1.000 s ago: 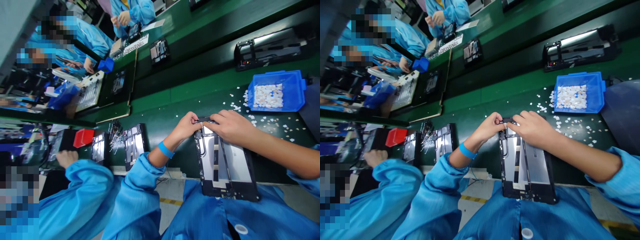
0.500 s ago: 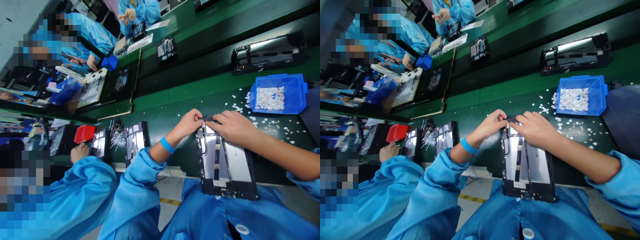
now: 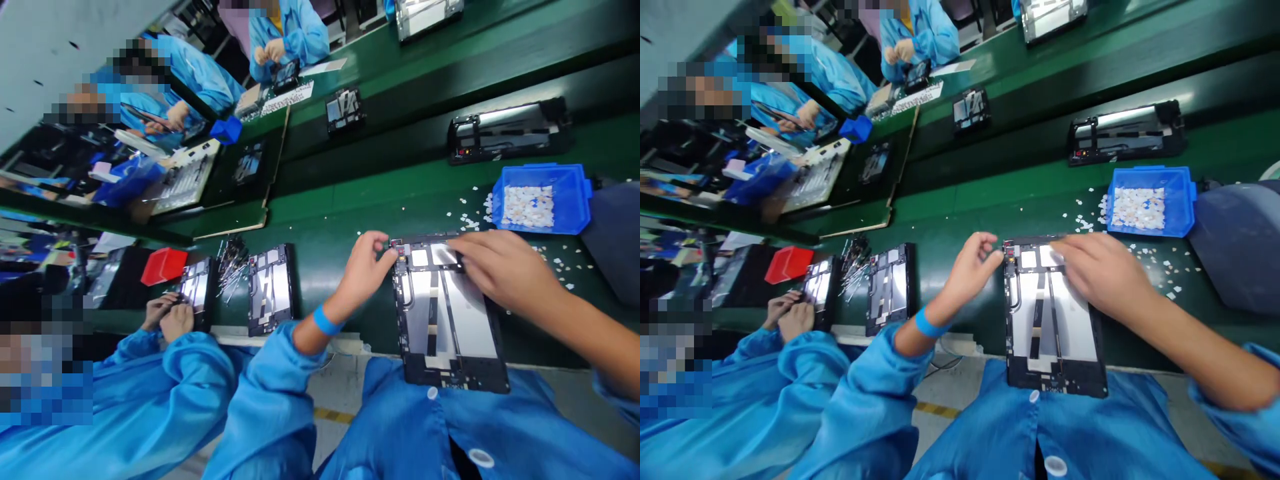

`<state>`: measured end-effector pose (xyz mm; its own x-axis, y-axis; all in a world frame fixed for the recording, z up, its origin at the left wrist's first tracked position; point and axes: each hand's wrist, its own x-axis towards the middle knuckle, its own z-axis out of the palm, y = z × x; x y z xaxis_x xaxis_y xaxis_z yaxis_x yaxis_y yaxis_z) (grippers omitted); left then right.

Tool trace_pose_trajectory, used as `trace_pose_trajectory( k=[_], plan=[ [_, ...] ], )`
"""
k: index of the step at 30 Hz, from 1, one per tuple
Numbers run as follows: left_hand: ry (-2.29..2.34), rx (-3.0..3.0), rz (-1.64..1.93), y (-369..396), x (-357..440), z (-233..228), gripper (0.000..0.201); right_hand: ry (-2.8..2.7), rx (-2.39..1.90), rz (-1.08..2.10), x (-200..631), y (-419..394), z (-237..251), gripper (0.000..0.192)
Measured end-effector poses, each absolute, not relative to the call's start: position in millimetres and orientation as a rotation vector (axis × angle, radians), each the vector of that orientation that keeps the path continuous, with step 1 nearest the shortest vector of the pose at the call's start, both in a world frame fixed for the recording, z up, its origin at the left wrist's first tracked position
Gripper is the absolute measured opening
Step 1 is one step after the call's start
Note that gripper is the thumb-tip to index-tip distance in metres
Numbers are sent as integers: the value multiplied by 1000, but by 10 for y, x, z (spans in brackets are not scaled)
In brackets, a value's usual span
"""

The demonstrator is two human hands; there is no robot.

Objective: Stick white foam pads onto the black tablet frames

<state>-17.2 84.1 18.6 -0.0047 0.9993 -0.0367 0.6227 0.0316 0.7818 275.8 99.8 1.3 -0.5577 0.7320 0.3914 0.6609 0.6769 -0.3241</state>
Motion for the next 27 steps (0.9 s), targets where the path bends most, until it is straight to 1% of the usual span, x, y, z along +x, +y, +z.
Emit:
trace_pose_trajectory(
  k=[3, 6, 8, 10, 12, 14, 16, 19, 21, 22, 24, 26, 27],
  plan=[
    [1637, 1652, 618, 248, -259, 163, 47, -2230, -1492, 447, 3180, 492, -54, 39],
    [1522, 1680, 517, -158, -162, 75, 62, -2172, -1630, 763, 3290, 91, -102, 48],
    [1509, 1675, 547, -277, -58, 27, 70, -2153, -1627, 900, 3148, -35, -42, 55],
    [1541, 1602, 655, -315, -28, 21, 74, -2120, -1549, 1001, 2905, -55, 97, 56],
    [1589, 1435, 824, -310, -152, 79, 74, -2092, -1377, 1120, 2660, 7, 262, 56],
    [1656, 1197, 979, -281, -470, 199, 74, -2090, -1193, 1220, 2501, 121, 384, 54],
    [1769, 971, 1064, -243, -969, 348, 79, -2069, -1137, 1243, 2474, 259, 407, 51],
    [2058, 844, 1110, -227, -1892, 528, 86, -1947, -1272, 1183, 2617, 462, 267, 41],
    [2246, 820, 1031, -256, -2438, 589, 84, -1912, -1356, 1141, 2717, 584, 130, 36],
    [2344, 845, 923, -270, -2635, 605, 83, -1924, -1375, 1114, 2738, 642, 70, 34],
    [2579, 1017, 677, -266, -2807, 612, 77, -1992, -1377, 1038, 2705, 752, -11, 33],
    [2724, 1378, 487, -187, -2639, 582, 66, -2063, -1360, 933, 2585, 863, -44, 34],
    [2710, 1606, 443, -116, -2436, 549, 59, -2096, -1351, 882, 2507, 919, -50, 34]
  ],
)
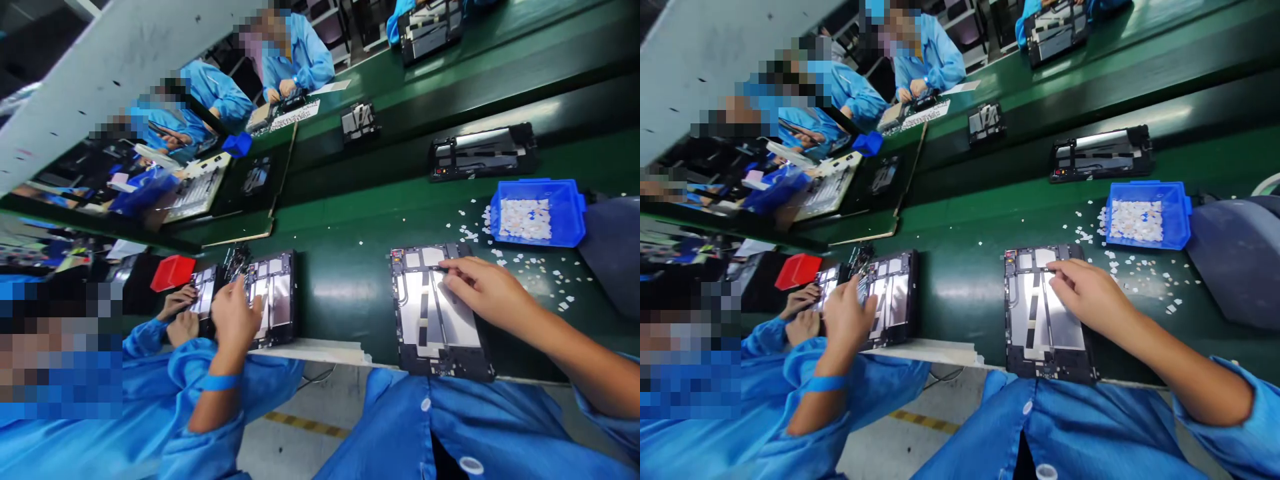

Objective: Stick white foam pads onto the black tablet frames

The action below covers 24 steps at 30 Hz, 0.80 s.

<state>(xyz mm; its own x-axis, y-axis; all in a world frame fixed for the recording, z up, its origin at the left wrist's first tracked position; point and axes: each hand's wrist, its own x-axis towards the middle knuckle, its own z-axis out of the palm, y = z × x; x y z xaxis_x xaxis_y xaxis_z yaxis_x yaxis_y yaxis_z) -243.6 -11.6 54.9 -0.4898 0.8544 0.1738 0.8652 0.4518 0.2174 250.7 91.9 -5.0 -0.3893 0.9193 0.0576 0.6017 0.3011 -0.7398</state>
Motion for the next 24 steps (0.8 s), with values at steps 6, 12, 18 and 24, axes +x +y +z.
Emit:
trace_pose_trajectory(
  k=[6, 12, 18, 24],
  plan=[
    [-1995, -2623, -440, 639, -667, 155, 32, -2211, -1305, 721, 2145, 1192, -72, 32],
    [-2048, -2658, -518, 1041, -169, -151, 21, -2164, -1336, 750, 2143, 1197, -135, 30],
    [-2048, -2675, -1034, 966, -275, -196, 13, -2159, -1295, 818, 1947, 1365, -143, 31],
    [-2187, -2620, -1387, 961, -210, -223, 12, -2048, -1150, 1273, 1690, 1499, -122, 21]
  ],
)
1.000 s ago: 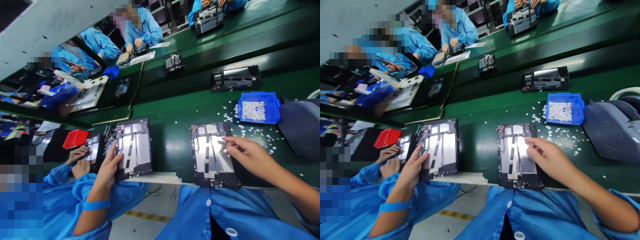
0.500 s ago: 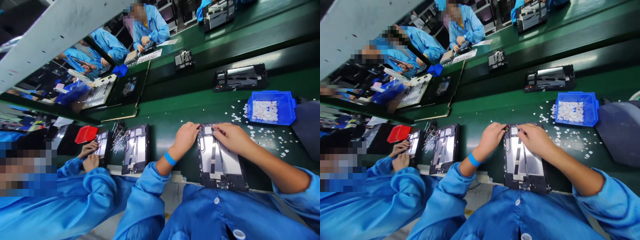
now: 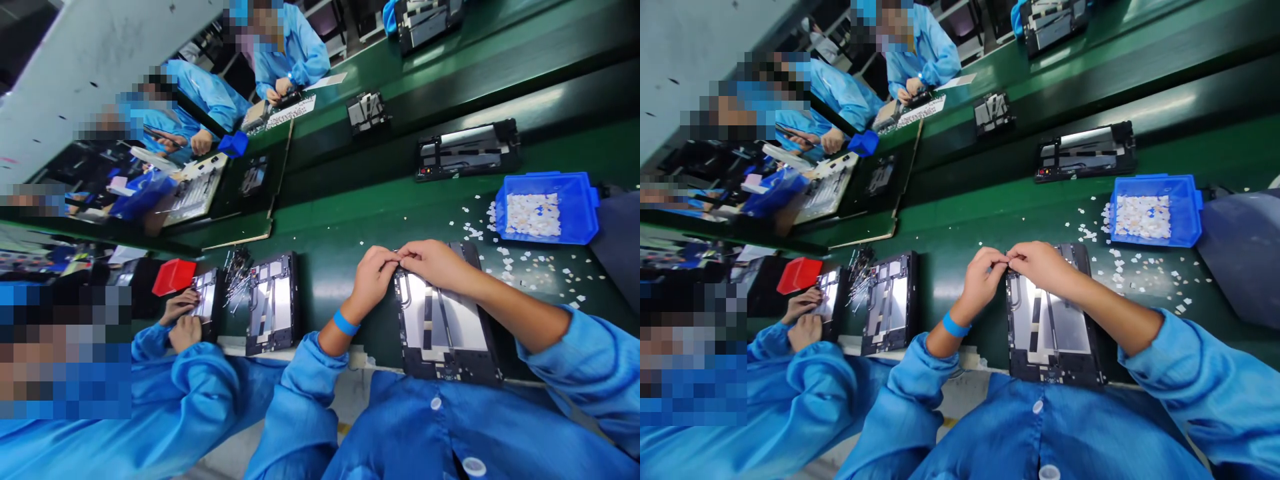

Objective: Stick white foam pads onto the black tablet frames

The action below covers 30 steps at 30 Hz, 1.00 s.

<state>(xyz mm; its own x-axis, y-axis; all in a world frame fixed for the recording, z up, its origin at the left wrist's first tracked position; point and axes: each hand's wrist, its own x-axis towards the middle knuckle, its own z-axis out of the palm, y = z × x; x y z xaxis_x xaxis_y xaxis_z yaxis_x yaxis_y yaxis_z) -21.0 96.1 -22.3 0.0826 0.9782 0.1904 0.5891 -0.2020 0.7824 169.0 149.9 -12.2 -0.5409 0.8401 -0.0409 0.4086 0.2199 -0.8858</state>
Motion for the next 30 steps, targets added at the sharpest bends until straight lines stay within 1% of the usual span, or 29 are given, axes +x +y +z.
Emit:
trace_pose_trajectory(
  k=[4, 8, 10, 14, 16, 23, 27, 30],
  plan=[
    [1591, 1483, 1055, 846, -106, -221, 19, -1939, -1274, 1273, 1675, 1450, -133, 18],
    [1652, 1381, 1024, 750, -19, -203, 19, -1973, -1286, 1196, 1694, 1394, -139, 19],
    [1672, 1310, 1045, 757, 5, -204, 14, -2024, -1268, 1038, 1697, 1348, -153, 18],
    [1672, 1228, 1069, 788, 25, -216, 15, -2144, -1225, 556, 1702, 1208, -200, 24],
    [1690, 1265, 1063, 775, 28, -219, 15, -2218, -1171, 426, 1701, 1147, -221, 28],
    [1845, 1546, 974, 670, 37, -167, 12, -2269, -1129, 253, 1696, 1098, -227, 29],
    [1878, 1600, 936, 649, 59, -117, 11, -2279, -1137, 202, 1669, 1103, -214, 32],
    [1869, 1578, 937, 661, 60, -98, 10, -2274, -1129, 203, 1638, 1134, -227, 31]
  ],
)
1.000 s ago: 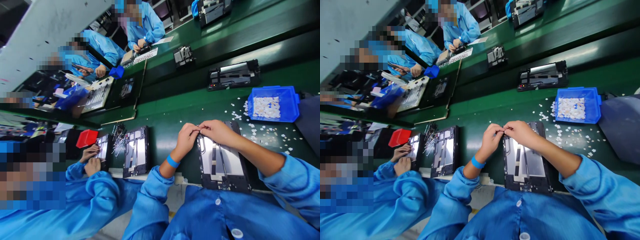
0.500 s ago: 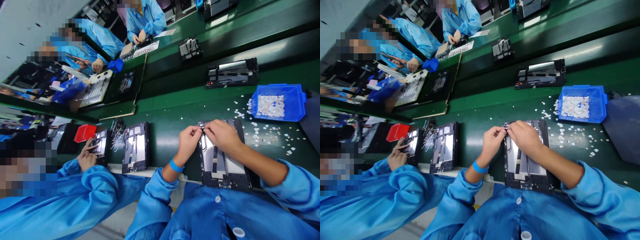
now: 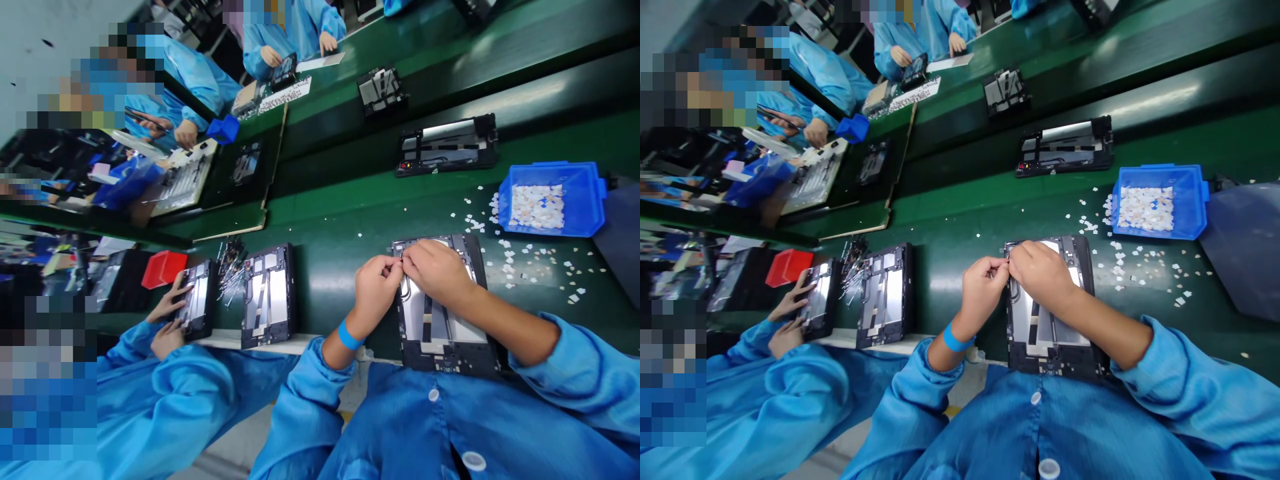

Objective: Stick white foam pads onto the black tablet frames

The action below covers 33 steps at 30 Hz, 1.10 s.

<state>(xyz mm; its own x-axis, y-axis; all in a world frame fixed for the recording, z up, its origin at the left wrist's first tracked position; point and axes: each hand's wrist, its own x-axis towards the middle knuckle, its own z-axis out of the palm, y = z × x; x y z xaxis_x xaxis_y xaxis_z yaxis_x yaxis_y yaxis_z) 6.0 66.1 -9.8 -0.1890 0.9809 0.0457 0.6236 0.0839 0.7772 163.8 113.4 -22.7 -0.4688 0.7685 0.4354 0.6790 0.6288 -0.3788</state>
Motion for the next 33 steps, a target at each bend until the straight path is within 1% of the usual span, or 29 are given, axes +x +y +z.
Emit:
trace_pose_trajectory(
  k=[3, 6, 9, 12, 14, 19, 22, 29, 33],
  plan=[
    [1771, 1435, 972, 698, 43, -101, 13, -2223, -1149, 291, 1636, 1165, -255, 28],
    [1666, 1313, 1031, 731, 20, -125, 17, -2096, -1167, 478, 1671, 1175, -278, 21],
    [1660, 1343, 1043, 729, 0, -160, 17, -2055, -1109, 680, 1708, 1194, -284, 17],
    [1697, 1415, 1028, 709, -10, -186, 15, -2077, -1102, 764, 1712, 1228, -279, 15],
    [1714, 1445, 1038, 703, -9, -194, 15, -2110, -1116, 712, 1698, 1232, -274, 17],
    [1747, 1482, 1061, 720, 16, -195, 14, -2181, -1132, 314, 1678, 1132, -264, 26],
    [1799, 1586, 1029, 717, 28, -191, 12, -2226, -1049, 197, 1688, 1080, -274, 27],
    [1836, 2093, 944, 660, -2, -165, 14, -2223, -991, 266, 1722, 1144, -322, 26],
    [1838, 2045, 929, 659, 18, -133, 13, -2214, -1117, 267, 1669, 1153, -301, 26]
  ],
)
